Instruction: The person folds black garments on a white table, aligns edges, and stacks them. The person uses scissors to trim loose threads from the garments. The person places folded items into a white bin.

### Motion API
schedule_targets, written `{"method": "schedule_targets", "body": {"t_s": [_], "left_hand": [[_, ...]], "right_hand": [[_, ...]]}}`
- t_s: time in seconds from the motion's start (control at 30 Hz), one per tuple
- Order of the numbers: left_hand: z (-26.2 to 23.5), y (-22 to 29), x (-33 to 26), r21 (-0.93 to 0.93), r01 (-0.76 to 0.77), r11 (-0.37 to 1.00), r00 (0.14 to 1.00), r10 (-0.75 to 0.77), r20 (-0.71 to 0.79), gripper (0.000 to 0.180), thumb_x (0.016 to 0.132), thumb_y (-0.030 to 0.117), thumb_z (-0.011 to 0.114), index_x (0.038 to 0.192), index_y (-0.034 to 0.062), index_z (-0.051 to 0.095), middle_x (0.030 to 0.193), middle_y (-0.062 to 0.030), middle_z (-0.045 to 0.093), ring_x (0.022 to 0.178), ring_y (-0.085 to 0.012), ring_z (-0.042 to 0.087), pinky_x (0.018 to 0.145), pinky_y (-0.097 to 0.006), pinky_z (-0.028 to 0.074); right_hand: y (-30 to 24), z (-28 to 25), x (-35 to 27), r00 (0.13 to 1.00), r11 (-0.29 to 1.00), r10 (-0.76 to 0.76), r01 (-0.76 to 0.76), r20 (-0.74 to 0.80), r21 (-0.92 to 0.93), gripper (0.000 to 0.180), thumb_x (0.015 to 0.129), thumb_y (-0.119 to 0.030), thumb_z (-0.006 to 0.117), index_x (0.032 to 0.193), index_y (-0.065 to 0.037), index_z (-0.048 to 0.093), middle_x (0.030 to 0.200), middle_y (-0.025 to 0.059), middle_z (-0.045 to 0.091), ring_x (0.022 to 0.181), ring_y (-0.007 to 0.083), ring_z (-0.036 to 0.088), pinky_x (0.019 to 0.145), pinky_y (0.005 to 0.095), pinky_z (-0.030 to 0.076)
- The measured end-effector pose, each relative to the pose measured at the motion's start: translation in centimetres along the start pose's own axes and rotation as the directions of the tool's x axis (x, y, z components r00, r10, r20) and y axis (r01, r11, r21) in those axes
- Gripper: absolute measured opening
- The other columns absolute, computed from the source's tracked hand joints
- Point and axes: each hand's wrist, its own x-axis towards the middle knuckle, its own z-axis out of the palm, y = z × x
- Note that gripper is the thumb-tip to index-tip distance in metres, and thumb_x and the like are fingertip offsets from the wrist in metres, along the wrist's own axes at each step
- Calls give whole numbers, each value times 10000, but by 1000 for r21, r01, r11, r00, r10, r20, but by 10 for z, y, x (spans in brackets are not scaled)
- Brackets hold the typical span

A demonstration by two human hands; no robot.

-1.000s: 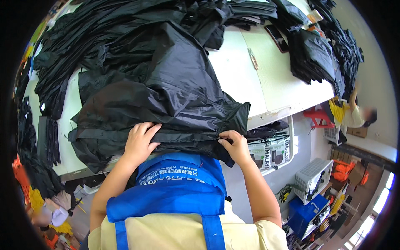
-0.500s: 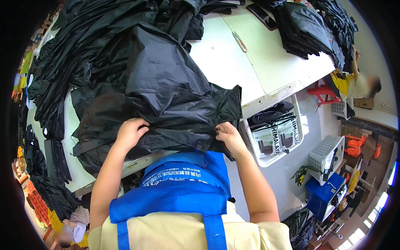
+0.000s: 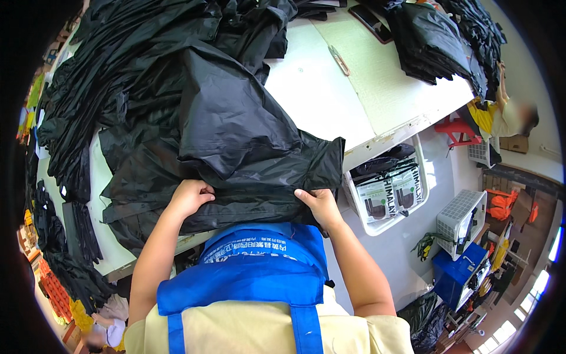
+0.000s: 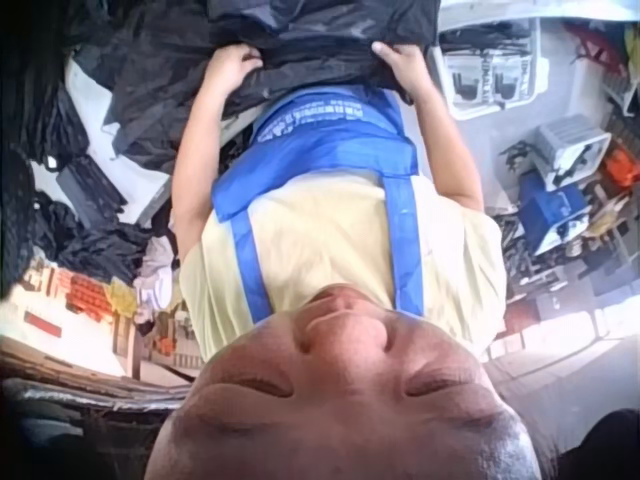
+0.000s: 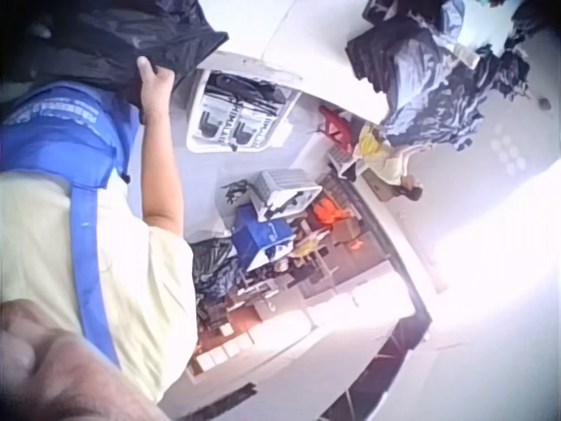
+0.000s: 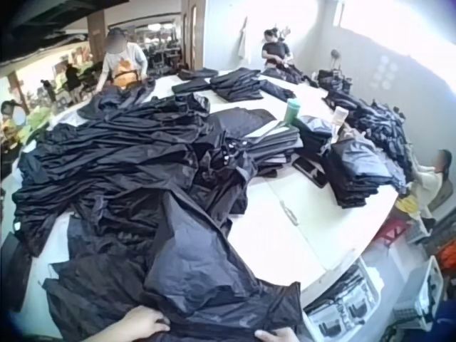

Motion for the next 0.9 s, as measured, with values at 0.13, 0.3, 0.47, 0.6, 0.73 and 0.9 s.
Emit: {"method": "schedule_targets", "body": {"t_s": [0.13, 0.3, 0.47, 0.6, 0.73, 0.9], "left_hand": [[6, 0, 7, 87, 82, 993, 995, -86, 44, 169, 705, 205, 739, 809, 77, 702, 791, -112, 686, 763, -295, 662, 682, -374, 512], [5, -5, 15, 144, 113, 983, 989, -126, 79, 206, 670, 249, 767, 735, 71, 685, 729, -119, 667, 718, -290, 650, 639, -392, 492], [-4, -15, 19, 222, 71, 973, 976, -114, 187, 298, 649, 366, 769, 764, 102, 691, 785, -129, 677, 768, -310, 651, 671, -411, 502], [-1, -11, 14, 268, 68, 961, 980, -114, 160, 292, 700, 408, 744, 775, 133, 682, 805, -105, 680, 779, -300, 651, 674, -412, 499], [6, 1, 5, 130, 44, 991, 999, -46, 16, 293, 742, 398, 719, 790, 115, 664, 798, -95, 675, 777, -307, 646, 660, -410, 496], [3, 1, -55, 225, -94, 970, 920, 172, -354, 110, 770, 196, 672, 802, 108, 615, 778, -79, 618, 809, -285, 618, 717, -417, 483]], "right_hand": [[11, 10, 7, 990, 976, -128, 136, -63, 167, 335, 869, -162, 681, 1076, 95, 625, 1013, 101, 662, 912, 142, 593, 860, 285, 470], [14, 9, 11, 999, 998, 26, -23, -34, 66, 288, 884, -154, 657, 1026, 97, 647, 974, 94, 681, 869, 149, 616, 807, 281, 483], [8, 20, 4, 998, 992, -45, 50, -46, 115, 298, 872, -150, 664, 1039, 96, 641, 991, 92, 676, 894, 162, 616, 827, 303, 483], [11, 27, 11, 974, 936, -192, 219, -122, 276, 248, 870, -78, 642, 1060, 83, 637, 1012, 96, 678, 897, 191, 635, 853, 321, 489], [-16, 11, 21, 980, 955, -187, 199, -73, 222, 196, 862, -89, 660, 973, 73, 659, 963, 105, 686, 852, 164, 642, 792, 290, 504], [-55, -27, 50, 848, 901, -416, 433, -329, -23, 169, 845, -103, 679, 951, 27, 653, 899, 62, 667, 816, 120, 589, 751, 278, 487]]}}
